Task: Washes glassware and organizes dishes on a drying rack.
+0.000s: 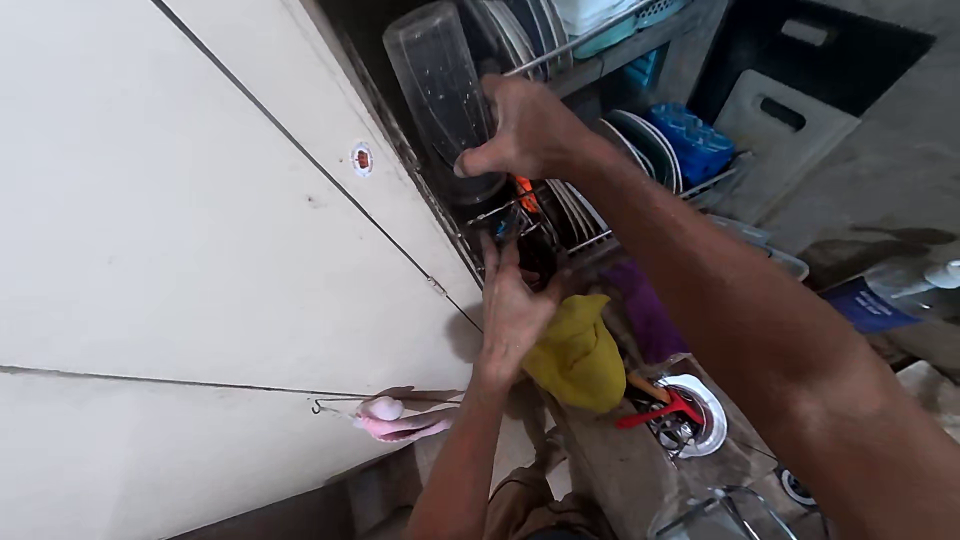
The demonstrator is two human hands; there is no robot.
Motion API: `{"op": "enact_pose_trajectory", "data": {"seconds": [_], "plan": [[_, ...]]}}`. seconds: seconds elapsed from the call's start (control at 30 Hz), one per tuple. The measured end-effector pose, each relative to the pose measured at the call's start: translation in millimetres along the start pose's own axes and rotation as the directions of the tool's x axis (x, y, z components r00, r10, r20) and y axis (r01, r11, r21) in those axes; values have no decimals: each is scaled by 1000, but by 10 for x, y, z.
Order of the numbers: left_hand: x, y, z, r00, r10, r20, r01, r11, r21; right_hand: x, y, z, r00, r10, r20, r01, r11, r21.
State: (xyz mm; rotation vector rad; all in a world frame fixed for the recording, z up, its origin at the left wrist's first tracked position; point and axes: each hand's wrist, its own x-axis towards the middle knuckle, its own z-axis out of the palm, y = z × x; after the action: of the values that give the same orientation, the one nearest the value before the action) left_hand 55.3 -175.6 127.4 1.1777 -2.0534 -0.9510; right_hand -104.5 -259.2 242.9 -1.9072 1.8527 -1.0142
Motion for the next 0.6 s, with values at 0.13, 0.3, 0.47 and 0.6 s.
{"op": "enact_pose_trajectory", "data": {"seconds": [0.13,0.3,0.47,0.6], "plan": [[-46,-17,3,999,11,41,-13,998,54,1,15,14,998,28,55,-25,998,-52],[-243,-49,-28,994,96,42,-102,980,172,-14,13,-5,997,21,71,-15,997,-82],[-419,-7,-77,973,222,58,-225,972,64,-79,5,6,993,10,118,3,994,-106],[-432,44,-144,911,399,103,-386,914,-125,-86,392,-43,951,-308,-2,308,951,32]]}}
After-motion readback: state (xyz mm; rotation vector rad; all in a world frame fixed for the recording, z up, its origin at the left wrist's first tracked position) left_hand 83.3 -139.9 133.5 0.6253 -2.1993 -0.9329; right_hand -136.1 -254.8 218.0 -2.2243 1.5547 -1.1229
